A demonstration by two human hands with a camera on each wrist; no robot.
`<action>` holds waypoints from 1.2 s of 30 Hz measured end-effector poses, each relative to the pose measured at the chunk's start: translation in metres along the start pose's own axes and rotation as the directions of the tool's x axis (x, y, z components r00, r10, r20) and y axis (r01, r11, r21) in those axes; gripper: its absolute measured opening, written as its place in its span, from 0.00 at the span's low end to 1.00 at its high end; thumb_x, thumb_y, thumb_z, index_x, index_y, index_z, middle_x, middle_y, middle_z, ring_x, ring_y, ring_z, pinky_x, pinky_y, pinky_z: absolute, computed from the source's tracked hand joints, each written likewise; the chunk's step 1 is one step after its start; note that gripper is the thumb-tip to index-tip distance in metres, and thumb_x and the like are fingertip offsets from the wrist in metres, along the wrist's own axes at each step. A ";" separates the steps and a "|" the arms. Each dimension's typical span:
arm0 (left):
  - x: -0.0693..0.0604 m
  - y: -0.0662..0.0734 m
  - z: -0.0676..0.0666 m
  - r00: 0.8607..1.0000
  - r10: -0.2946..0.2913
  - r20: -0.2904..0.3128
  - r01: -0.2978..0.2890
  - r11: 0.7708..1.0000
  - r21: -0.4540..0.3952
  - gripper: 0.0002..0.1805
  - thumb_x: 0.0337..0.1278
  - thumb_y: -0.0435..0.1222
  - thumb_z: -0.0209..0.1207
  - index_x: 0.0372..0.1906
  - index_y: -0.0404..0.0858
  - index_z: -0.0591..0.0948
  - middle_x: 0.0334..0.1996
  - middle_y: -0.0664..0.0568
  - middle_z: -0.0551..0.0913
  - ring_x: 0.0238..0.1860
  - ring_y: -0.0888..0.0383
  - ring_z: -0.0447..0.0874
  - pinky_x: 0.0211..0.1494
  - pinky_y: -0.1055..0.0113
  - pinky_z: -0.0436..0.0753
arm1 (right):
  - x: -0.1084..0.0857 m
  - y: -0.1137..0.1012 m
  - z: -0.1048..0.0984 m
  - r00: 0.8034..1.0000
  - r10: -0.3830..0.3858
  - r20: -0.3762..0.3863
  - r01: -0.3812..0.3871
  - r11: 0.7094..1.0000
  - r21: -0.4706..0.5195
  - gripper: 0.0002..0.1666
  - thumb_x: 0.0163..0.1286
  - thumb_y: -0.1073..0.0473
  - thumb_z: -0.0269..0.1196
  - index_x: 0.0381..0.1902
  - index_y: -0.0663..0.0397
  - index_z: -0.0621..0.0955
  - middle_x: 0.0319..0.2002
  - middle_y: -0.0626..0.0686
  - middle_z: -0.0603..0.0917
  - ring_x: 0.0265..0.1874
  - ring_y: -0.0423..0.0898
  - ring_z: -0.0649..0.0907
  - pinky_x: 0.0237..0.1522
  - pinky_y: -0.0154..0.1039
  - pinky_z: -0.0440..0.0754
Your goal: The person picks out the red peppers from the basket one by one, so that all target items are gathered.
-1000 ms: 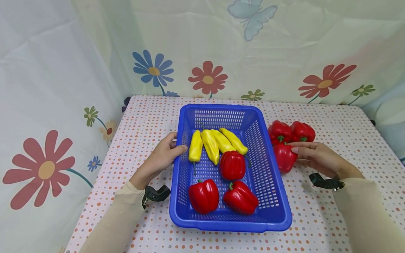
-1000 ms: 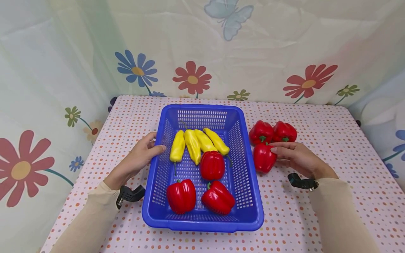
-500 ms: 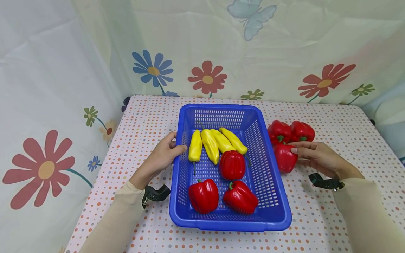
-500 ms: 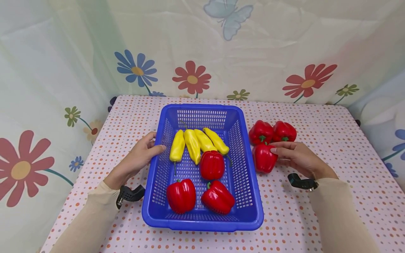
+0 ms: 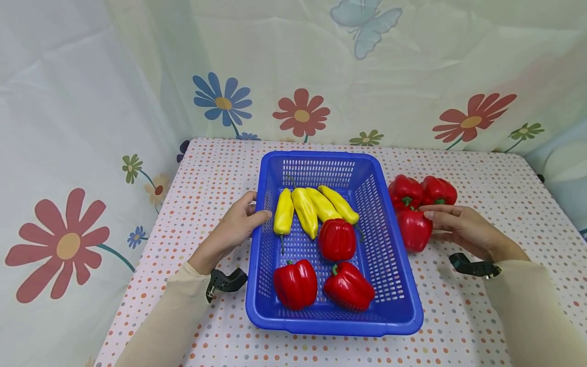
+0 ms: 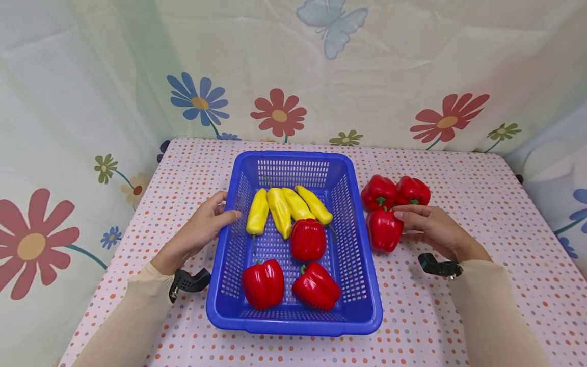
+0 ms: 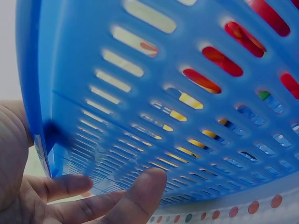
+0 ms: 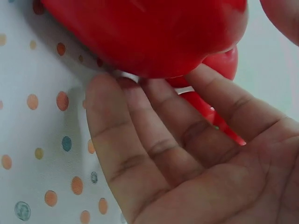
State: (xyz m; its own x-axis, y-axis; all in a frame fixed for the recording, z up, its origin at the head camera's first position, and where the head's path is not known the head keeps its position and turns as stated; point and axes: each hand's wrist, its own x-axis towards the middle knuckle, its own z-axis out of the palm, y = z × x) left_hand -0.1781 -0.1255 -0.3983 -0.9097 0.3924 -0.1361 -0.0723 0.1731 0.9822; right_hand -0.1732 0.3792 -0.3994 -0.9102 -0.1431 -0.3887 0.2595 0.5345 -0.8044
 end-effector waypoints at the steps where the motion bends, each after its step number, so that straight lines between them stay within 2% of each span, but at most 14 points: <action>1: 0.000 0.000 0.000 1.000 0.001 0.002 -0.001 1.000 0.001 0.25 0.75 0.38 0.54 0.69 0.31 0.65 0.48 0.30 0.86 0.37 0.39 0.93 0.36 0.53 0.93 | -0.002 -0.001 0.000 1.000 0.001 -0.009 -0.001 1.000 -0.014 0.43 0.82 0.46 0.56 0.77 0.73 0.60 0.55 0.34 0.79 0.46 0.30 0.84 0.52 0.42 0.90; 5: -0.001 -0.001 0.000 1.000 0.000 0.008 0.000 1.000 0.002 0.25 0.75 0.37 0.54 0.69 0.31 0.65 0.48 0.30 0.86 0.37 0.39 0.92 0.36 0.53 0.93 | -0.010 -0.005 0.000 0.999 -0.035 -0.035 0.033 0.997 -0.065 0.40 0.84 0.45 0.52 0.77 0.71 0.61 0.62 0.43 0.77 0.46 0.28 0.83 0.51 0.38 0.89; 10: -0.001 0.000 -0.001 1.000 -0.002 0.007 0.001 1.000 0.007 0.26 0.75 0.37 0.54 0.70 0.31 0.65 0.48 0.30 0.86 0.38 0.38 0.92 0.37 0.53 0.93 | -0.020 -0.020 -0.003 0.993 -0.085 -0.081 0.080 0.995 -0.064 0.35 0.84 0.48 0.51 0.78 0.65 0.64 0.62 0.37 0.76 0.48 0.22 0.80 0.48 0.29 0.87; 14: 0.000 -0.001 0.000 1.000 -0.008 0.005 0.008 1.000 0.004 0.25 0.75 0.37 0.54 0.69 0.32 0.65 0.49 0.31 0.86 0.39 0.38 0.92 0.38 0.53 0.93 | -0.026 -0.043 -0.004 0.983 -0.129 -0.129 0.120 0.990 -0.080 0.33 0.84 0.49 0.52 0.78 0.61 0.65 0.56 0.27 0.75 0.52 0.25 0.77 0.45 0.22 0.83; 19: 0.002 -0.002 0.002 1.000 -0.012 0.002 0.012 1.000 -0.001 0.25 0.75 0.37 0.54 0.69 0.32 0.65 0.48 0.32 0.86 0.39 0.38 0.92 0.38 0.53 0.93 | -0.031 -0.083 0.002 0.974 -0.183 -0.132 0.168 0.979 -0.118 0.34 0.82 0.49 0.55 0.79 0.54 0.65 0.59 0.31 0.76 0.53 0.26 0.80 0.46 0.21 0.82; 23: 0.002 -0.003 0.001 1.000 -0.017 -0.006 0.017 1.000 -0.004 0.25 0.75 0.37 0.54 0.69 0.33 0.65 0.49 0.31 0.86 0.39 0.37 0.92 0.38 0.53 0.93 | -0.027 -0.113 0.016 0.974 -0.219 -0.052 0.213 0.972 -0.103 0.34 0.81 0.52 0.57 0.79 0.56 0.64 0.62 0.42 0.80 0.51 0.32 0.86 0.47 0.30 0.88; 26: 0.002 -0.003 0.001 1.000 -0.022 -0.012 0.021 1.000 -0.003 0.25 0.74 0.37 0.54 0.70 0.33 0.65 0.49 0.31 0.86 0.40 0.36 0.92 0.38 0.54 0.93 | -0.022 -0.131 0.032 0.973 -0.230 0.036 0.232 0.968 -0.094 0.35 0.80 0.52 0.59 0.79 0.57 0.65 0.66 0.56 0.80 0.53 0.43 0.88 0.49 0.40 0.90; 28: 0.002 -0.003 0.001 1.000 -0.022 -0.014 0.022 1.000 -0.001 0.25 0.75 0.37 0.54 0.70 0.33 0.65 0.49 0.31 0.86 0.40 0.36 0.92 0.38 0.54 0.93 | -0.018 -0.140 0.044 0.968 -0.229 0.100 0.238 0.967 -0.090 0.36 0.79 0.53 0.60 0.78 0.58 0.65 0.69 0.64 0.76 0.57 0.53 0.87 0.51 0.46 0.90; 32: 0.002 -0.003 0.001 1.000 -0.018 -0.013 0.018 1.000 0.003 0.25 0.74 0.37 0.54 0.70 0.32 0.65 0.49 0.31 0.86 0.40 0.36 0.92 0.38 0.54 0.93 | -0.008 -0.152 0.064 0.956 -0.209 0.204 0.225 0.973 -0.058 0.36 0.77 0.54 0.63 0.77 0.61 0.67 0.72 0.66 0.72 0.64 0.65 0.81 0.53 0.51 0.89; 36: 0.002 -0.003 0.001 1.000 -0.015 -0.010 0.015 1.000 0.004 0.25 0.74 0.37 0.54 0.69 0.32 0.66 0.49 0.32 0.86 0.39 0.37 0.92 0.38 0.53 0.93 | 0.001 -0.156 0.078 0.945 -0.163 0.283 0.184 0.982 -0.050 0.38 0.74 0.52 0.66 0.75 0.60 0.69 0.73 0.66 0.72 0.66 0.66 0.79 0.54 0.55 0.88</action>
State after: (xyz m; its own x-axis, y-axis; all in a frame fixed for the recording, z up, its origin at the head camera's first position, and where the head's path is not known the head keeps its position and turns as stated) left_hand -0.1790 -0.1240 -0.4013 -0.9126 0.3804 -0.1496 -0.0843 0.1830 0.9795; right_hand -0.1890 0.2305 -0.3096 -0.8114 -0.4580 -0.3631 0.0707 0.5398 -0.8388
